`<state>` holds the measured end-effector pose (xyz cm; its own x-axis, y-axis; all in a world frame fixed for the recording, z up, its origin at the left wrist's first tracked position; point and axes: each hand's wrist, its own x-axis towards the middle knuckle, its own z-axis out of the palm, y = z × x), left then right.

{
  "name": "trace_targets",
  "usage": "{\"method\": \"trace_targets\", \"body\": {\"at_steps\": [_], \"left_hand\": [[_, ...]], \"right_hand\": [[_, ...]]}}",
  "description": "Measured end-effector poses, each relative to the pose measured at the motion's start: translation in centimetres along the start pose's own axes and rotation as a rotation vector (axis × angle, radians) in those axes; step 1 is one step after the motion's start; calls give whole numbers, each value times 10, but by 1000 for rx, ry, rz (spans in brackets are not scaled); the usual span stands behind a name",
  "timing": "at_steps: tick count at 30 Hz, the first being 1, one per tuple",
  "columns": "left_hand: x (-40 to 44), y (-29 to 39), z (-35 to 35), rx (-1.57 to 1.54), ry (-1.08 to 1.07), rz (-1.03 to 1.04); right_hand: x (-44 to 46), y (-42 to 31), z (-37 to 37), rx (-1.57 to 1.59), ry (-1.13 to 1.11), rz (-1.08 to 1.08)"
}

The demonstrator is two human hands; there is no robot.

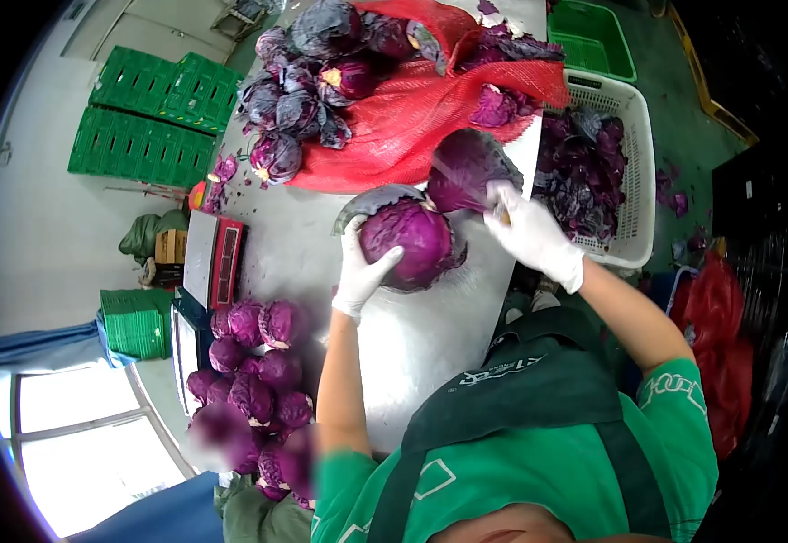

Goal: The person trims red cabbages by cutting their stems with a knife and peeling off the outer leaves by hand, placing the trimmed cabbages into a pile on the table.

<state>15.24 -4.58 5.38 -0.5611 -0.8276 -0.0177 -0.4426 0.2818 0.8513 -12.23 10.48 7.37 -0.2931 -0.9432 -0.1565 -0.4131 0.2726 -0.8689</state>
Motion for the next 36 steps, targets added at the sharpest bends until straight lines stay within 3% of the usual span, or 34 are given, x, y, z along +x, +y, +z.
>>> {"method": "trace_targets", "body": {"at_steps": [1,3,7,9,19,23,26,29,31,32,34,36], "left_hand": [[-2,5,-5,-112,-43,-60],[-6,-3,-12,-187,-92,-120],[-19,-12,-14,-169,-73,-173],[-24,-10,-14,-232,-78,-222],[-26,-8,-7,-256,-73,-140],[-28,1,3,-169,-18,-117],[-34,2,11,75,44,-12],[-38,7,16,189,79,4],[-32,-2,8,84,60,-38],[-25,-20,-2,-5,17,-71],[-11,-32,-17,-470,-14,-213],[9,-51,-35,-552,-13,-268]], "right_hand": [[-9,24,17,42,6,28],[-26,34,38,138,215,-234],[-35,28,56,-7,55,-182],[-32,27,65,-9,37,-271],[-15,16,81,-272,-124,-243],[-11,22,80,-294,-148,-220],[-9,31,80,-305,-176,-183],[-10,26,71,-347,-333,-49],[-4,44,87,-310,-167,-250],[6,51,96,-302,-185,-263],[32,22,93,-344,-353,-117],[59,8,95,-387,-327,-188]]}}
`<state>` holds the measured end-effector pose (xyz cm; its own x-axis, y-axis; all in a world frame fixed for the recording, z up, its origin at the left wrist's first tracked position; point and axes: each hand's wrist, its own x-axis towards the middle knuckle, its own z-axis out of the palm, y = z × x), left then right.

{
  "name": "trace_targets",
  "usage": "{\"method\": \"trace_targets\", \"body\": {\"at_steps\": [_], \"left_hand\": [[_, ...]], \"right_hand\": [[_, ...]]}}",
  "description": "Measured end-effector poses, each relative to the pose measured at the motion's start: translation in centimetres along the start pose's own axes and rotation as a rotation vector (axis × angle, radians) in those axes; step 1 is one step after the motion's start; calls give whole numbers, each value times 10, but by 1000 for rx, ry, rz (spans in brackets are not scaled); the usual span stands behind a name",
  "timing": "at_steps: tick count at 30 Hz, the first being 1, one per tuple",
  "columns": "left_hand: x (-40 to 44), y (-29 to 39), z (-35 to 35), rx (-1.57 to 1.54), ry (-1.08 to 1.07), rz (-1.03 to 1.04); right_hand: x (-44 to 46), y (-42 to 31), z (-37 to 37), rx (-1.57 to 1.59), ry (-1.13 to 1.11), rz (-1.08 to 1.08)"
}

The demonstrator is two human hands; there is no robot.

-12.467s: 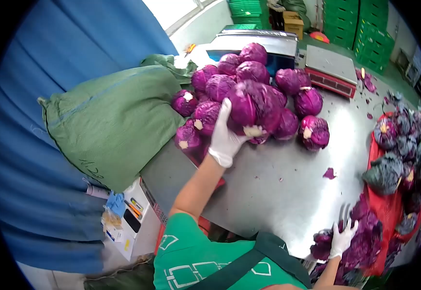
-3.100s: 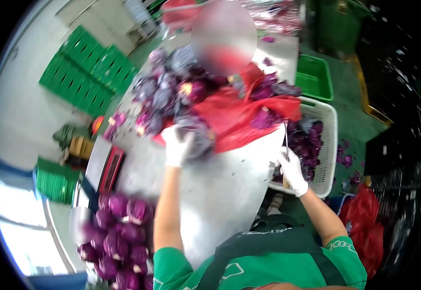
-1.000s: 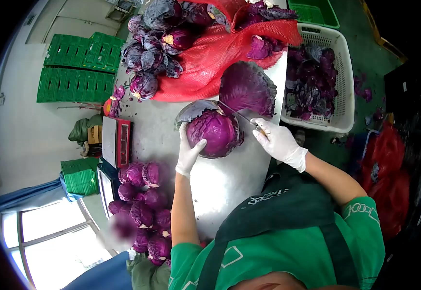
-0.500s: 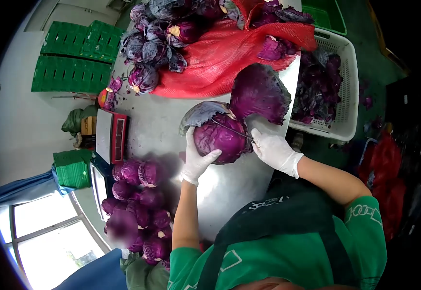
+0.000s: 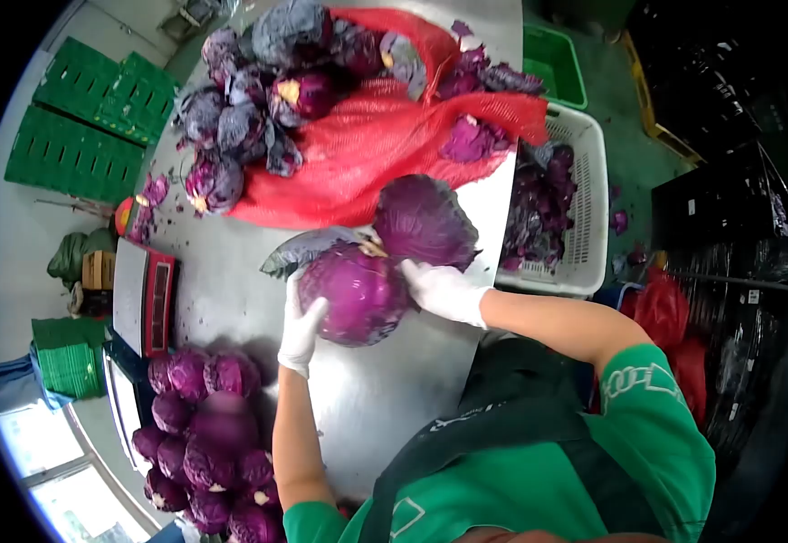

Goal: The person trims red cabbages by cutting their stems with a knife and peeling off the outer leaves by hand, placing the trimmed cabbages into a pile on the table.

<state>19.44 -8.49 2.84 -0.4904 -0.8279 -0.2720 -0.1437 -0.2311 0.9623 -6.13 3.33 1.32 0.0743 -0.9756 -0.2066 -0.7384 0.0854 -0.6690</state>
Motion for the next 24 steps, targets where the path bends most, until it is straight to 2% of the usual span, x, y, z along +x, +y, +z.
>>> {"method": "trace_targets", "body": {"at_steps": [3,4,5,6,7,8,9,10,11,12,13,15,16,17,19,21,22,23,24], "left_hand": [[3,9,12,150,38,-15],[-7,7,30,252,67,89],[-19,12,49,416,38,239],[-35,16,68,664,88,300],[-43,16,80,852,120,299],[-34,23,75,809,17,297],[-12,7,57,557,-7,323],[10,12,36,275,-129,80],[16,29,32,20,-118,50],[41,8,4,-129,-123,-30],[62,-11,-21,-277,-124,-114],[43,8,5,31,-13,-39],[30,8,13,262,-30,1],[13,-5,29,482,95,81],[-1,13,48,521,-65,257],[20,21,37,180,14,-22],[31,15,26,111,25,-54],[42,7,20,41,26,-83],[45,11,23,140,-5,-69]], "right_hand": [[3,17,8,4,45,-112],[-3,42,30,-146,288,-350],[-16,50,27,-126,362,-425],[-30,56,25,-111,437,-501],[-36,46,12,-48,327,-390],[-43,35,0,5,227,-272],[-36,31,-1,-89,53,-122],[-24,14,-16,91,-73,108],[-4,10,-15,166,-111,160],[15,4,-15,238,-146,215],[32,15,-1,188,-106,108],[27,20,-13,126,-96,77],[10,14,-26,96,-174,83],[-2,15,-35,52,-266,97],[-1,32,-22,-3,-291,86],[11,23,-21,125,-190,221],[30,35,-3,221,-143,252],[32,36,-9,155,-88,166],[27,34,-13,176,-115,257]]}}
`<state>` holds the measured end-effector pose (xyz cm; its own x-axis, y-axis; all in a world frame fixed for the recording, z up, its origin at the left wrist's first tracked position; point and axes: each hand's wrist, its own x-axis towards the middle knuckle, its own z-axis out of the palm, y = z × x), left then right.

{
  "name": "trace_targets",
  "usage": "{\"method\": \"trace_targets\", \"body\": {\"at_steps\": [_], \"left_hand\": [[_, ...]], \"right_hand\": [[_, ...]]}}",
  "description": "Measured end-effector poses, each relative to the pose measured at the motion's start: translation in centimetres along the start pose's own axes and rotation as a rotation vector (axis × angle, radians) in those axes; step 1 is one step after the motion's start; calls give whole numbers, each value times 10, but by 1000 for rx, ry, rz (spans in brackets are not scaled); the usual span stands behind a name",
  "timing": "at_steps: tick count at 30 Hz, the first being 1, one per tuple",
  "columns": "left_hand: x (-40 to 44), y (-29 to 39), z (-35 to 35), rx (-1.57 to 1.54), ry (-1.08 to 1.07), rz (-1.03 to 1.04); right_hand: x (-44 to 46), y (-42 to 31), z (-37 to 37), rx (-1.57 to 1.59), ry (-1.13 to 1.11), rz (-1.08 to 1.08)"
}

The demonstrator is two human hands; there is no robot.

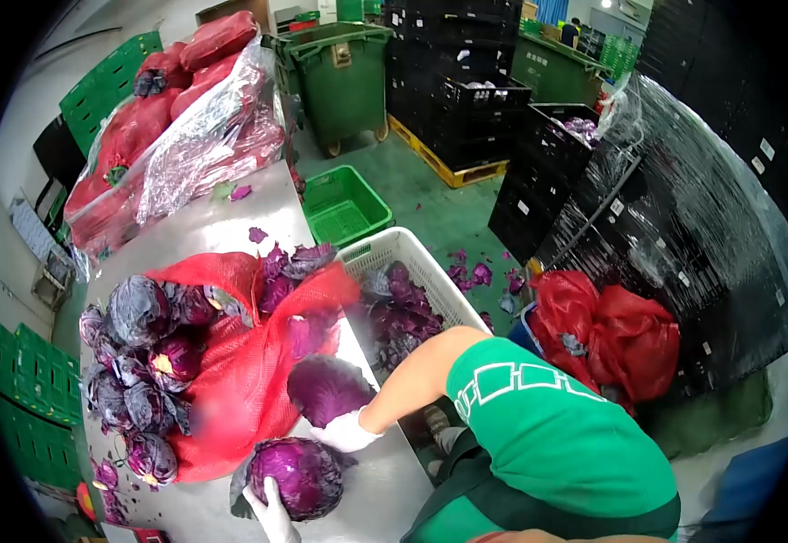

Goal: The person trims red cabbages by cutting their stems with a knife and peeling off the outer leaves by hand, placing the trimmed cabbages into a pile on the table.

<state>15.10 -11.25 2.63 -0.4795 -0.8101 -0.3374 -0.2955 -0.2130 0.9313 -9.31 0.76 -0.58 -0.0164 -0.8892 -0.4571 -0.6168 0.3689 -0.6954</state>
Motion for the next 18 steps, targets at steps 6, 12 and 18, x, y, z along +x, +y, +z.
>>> {"method": "trace_targets", "body": {"at_steps": [6,12,18], "left_hand": [[-23,35,35,202,-39,84],[-12,40,11,171,-14,-26],[-14,42,17,637,216,361]], "right_hand": [[-10,4,4,-45,19,164],[29,16,40,283,283,-64],[18,-17,24,-27,-60,45]]}}
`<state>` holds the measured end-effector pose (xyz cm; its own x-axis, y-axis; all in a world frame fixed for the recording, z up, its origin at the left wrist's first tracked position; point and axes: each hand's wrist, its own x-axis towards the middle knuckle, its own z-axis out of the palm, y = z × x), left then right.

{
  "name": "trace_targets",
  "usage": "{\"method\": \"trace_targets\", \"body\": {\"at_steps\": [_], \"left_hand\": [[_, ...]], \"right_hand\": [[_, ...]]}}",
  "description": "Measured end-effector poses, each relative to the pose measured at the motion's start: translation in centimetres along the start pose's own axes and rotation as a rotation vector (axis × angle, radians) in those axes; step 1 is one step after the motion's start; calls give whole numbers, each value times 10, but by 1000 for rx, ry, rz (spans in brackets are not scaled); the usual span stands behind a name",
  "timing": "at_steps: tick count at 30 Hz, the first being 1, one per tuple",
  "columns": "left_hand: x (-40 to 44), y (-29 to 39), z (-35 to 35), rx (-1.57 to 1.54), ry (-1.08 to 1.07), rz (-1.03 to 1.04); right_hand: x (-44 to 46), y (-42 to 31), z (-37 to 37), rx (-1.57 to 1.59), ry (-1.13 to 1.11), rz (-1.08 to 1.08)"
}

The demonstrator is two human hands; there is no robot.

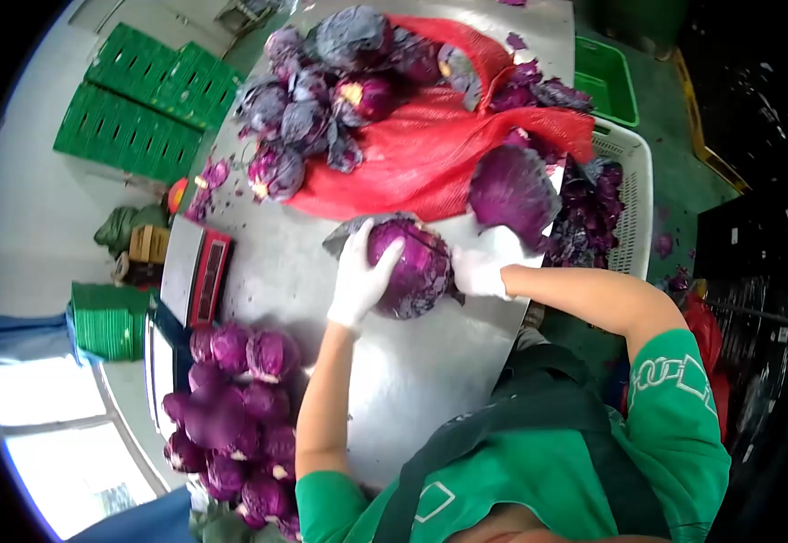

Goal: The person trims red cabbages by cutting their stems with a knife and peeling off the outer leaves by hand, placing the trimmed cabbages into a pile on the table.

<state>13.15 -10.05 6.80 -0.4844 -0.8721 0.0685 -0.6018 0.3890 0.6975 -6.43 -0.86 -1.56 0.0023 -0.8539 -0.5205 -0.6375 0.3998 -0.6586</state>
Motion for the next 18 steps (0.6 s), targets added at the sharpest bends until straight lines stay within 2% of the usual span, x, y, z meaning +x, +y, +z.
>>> {"method": "trace_targets", "body": {"at_steps": [1,3,5,7,9,11,14,15,16,17,18], "left_hand": [[3,11,4,72,19,-76],[3,16,5,137,4,-83],[-6,-7,-1,109,-26,-59],[-17,-17,-8,-71,-20,37],[-34,-29,-12,-133,-29,14],[-49,-34,-16,-126,-17,62],[-64,-41,-18,-132,-11,11],[-66,-42,-19,-154,-22,-23],[-67,-38,-21,-159,-49,72],[-68,-30,-18,-144,-65,132],[-70,-22,-17,-64,-77,173]], "right_hand": [[-16,-25,-24,-91,-136,-21],[-15,-18,-46,308,-368,103],[-5,2,-33,514,-329,187],[-23,-7,-42,758,-336,112],[-5,-5,-43,748,-509,219],[-8,-14,-35,1053,-459,140],[8,-24,-40,1332,-612,259],[13,-25,-54,1495,-689,135],[14,-41,-69,1735,-669,230],[21,-53,-87,1958,-803,360],[20,-65,-98,1926,-729,348]]}}
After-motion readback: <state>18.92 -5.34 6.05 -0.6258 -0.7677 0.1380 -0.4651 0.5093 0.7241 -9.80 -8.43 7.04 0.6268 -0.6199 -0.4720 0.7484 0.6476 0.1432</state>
